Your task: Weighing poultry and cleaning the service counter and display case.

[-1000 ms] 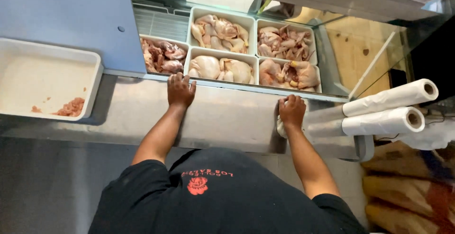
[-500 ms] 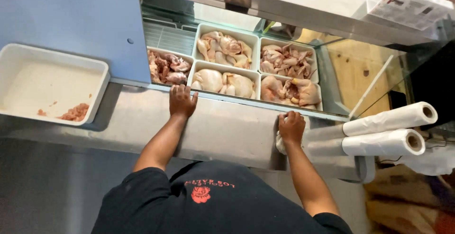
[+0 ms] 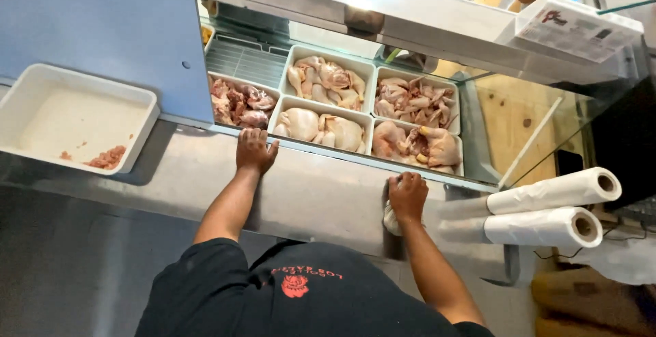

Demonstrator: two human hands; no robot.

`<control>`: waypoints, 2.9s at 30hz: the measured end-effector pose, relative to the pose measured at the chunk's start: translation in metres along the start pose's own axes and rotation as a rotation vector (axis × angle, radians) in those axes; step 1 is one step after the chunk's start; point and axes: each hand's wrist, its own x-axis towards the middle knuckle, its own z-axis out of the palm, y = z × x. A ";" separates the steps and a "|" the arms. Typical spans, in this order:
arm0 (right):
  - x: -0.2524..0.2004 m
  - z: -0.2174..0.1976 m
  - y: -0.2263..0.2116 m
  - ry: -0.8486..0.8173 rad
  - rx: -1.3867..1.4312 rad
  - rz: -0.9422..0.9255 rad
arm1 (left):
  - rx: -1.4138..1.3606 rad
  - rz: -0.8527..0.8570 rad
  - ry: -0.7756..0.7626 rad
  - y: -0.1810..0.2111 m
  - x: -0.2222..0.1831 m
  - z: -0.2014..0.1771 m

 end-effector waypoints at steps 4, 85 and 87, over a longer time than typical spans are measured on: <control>0.002 0.005 0.003 -0.037 0.078 0.027 | 0.026 -0.006 -0.028 0.001 0.000 0.004; 0.020 -0.206 -0.008 -1.153 0.395 -0.051 | 0.110 -0.118 0.151 -0.003 -0.014 0.007; 0.053 -0.285 -0.035 -0.990 0.558 -0.014 | 0.084 -0.122 0.152 -0.005 -0.008 0.010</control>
